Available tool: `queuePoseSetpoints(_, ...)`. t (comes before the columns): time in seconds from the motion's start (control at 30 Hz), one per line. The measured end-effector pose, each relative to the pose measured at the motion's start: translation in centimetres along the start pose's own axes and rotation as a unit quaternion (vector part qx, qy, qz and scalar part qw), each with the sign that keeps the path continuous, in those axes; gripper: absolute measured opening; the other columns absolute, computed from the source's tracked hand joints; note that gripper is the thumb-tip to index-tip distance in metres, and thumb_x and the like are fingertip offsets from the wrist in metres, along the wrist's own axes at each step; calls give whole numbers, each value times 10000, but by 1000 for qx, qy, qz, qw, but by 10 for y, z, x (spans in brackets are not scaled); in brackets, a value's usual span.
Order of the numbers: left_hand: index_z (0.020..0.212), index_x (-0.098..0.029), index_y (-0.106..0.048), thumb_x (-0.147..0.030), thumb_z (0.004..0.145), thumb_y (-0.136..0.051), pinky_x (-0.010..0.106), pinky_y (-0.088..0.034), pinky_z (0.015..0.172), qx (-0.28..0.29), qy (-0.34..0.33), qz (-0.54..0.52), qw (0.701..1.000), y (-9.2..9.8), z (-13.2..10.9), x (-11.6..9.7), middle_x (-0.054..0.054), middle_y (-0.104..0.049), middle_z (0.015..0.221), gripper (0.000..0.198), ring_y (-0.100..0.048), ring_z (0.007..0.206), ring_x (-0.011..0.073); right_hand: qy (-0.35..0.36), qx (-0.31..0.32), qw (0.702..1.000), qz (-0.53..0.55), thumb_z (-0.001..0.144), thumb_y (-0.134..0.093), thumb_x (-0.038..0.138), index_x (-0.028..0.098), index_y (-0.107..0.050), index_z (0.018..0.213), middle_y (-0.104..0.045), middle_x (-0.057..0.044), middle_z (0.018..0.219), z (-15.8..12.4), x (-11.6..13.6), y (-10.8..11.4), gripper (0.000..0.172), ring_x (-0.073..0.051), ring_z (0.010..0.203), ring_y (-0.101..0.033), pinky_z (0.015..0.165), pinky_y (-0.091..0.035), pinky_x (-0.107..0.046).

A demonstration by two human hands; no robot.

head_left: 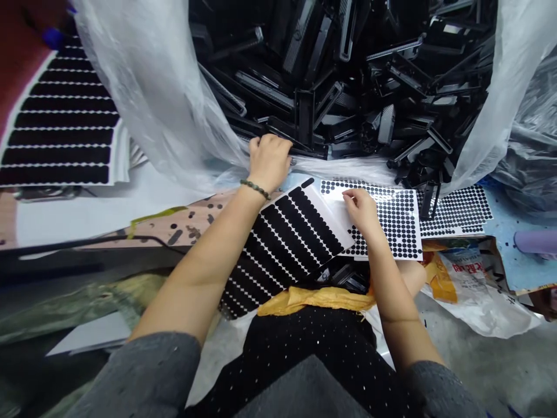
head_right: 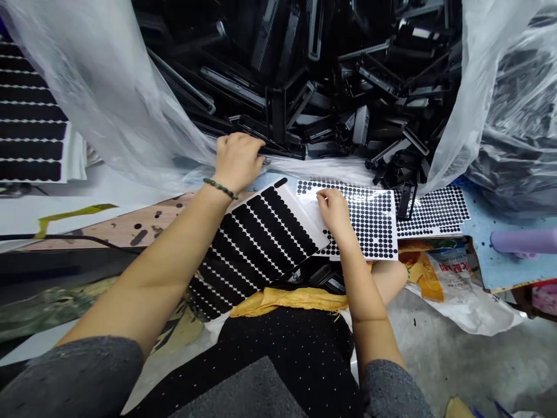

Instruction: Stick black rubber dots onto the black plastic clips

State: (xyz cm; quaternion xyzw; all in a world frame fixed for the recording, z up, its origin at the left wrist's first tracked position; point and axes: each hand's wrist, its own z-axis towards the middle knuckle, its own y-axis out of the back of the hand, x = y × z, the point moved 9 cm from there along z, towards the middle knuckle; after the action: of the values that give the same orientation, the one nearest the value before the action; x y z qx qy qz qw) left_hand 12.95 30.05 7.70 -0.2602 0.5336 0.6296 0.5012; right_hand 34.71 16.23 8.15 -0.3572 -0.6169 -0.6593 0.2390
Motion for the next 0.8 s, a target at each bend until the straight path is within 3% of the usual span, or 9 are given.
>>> queuePoseSetpoints(0.1, 617, -278, -567, -205, 703, -708, 603, -2, 1222, 8, -28, 28, 999, -3, 6, -10, 56, -573, 786, 181, -442, 1211, 330, -20, 6, 997, -76, 848, -535, 174, 207, -628, 762, -638, -77, 901, 22, -5, -19, 131, -232, 875, -592, 897, -484, -451)
queuePoseSetpoints(0.23, 672, -278, -591, -245, 690, -764, 508, -224, 1225, -31, -60, -41, 997, 15, -8, -33, 55, -642, 1038, 178, -474, 1220, 309, -23, 11, 992, -122, 837, -546, 141, 204, -586, 814, -624, -114, 992, 38, 0, -35, 79, -260, 951, -576, 917, -465, -454)
queuePoseSetpoints(0.3, 752, -259, -596, -261, 704, -772, 462, -368, 1155, -61, -18, -107, 992, 25, -20, -35, 52, -652, 1092, 182, -525, 1215, 289, -38, 23, 991, -129, 821, -548, 108, 207, -561, 809, -620, -120, 1009, 41, 1, -39, 100, -261, 944, -576, 907, -464, -452)
queuePoseSetpoints(0.37, 814, -239, -567, -315, 787, -708, 418, -514, 994, -65, 70, -189, 977, 23, -36, -30, 47, -670, 1012, 163, -619, 1107, 257, -52, 33, 991, -120, 805, -551, 87, 215, -527, 778, -616, -107, 984, 42, 2, -40, 133, -250, 914, -572, 899, -462, -448)
queuePoseSetpoints(0.47, 819, -215, -500, -382, 884, -564, 290, -574, 658, -28, 224, -326, 918, -3, -68, -23, 32, -673, 875, 190, -703, 825, 190, -55, 13, 997, -43, 789, -554, 86, 232, -470, 728, -594, -44, 859, 38, 6, -34, 180, -204, 832, -553, 882, -466, -420)
queuePoseSetpoints(0.53, 832, -203, -488, -390, 886, -550, 226, -539, 569, -1, 282, -396, 874, -23, -88, -27, 30, -676, 865, 205, -708, 760, 160, -64, -15, 995, 79, 788, -580, 128, 235, -467, 743, -570, 2, 787, 30, 6, -29, 162, -166, 765, -544, 837, -483, -379)
queuePoseSetpoints(0.67, 931, -205, -511, -381, 858, -618, 244, -575, 688, 22, 283, -457, 843, -45, -110, -41, 24, -672, 906, 218, -720, 891, 175, -63, 7, 935, 349, 763, -693, 367, 231, -542, 791, -578, 33, 765, 9, 16, -35, 206, -123, 736, -575, 784, -517, -317)
queuePoseSetpoints(0.73, 963, -216, -520, -397, 843, -650, 291, -586, 778, 19, 262, -465, 845, -48, -115, -45, 25, -669, 923, 253, -708, 971, 197, -44, 27, 920, 388, 740, -720, 466, 230, -580, 783, -603, 16, 824, 0, 27, -38, 278, -125, 771, -594, 812, -528, -319)
queuePoseSetpoints(0.8, 991, -223, -535, -433, 822, -679, 318, -584, 813, 17, 238, -464, 853, -49, -117, -47, 28, -667, 941, 305, -690, 1007, 210, -7, 26, 939, 344, 766, -696, 505, 228, -610, 782, -611, -17, 934, -6, 39, -36, 291, -143, 856, -605, 843, -529, -327)
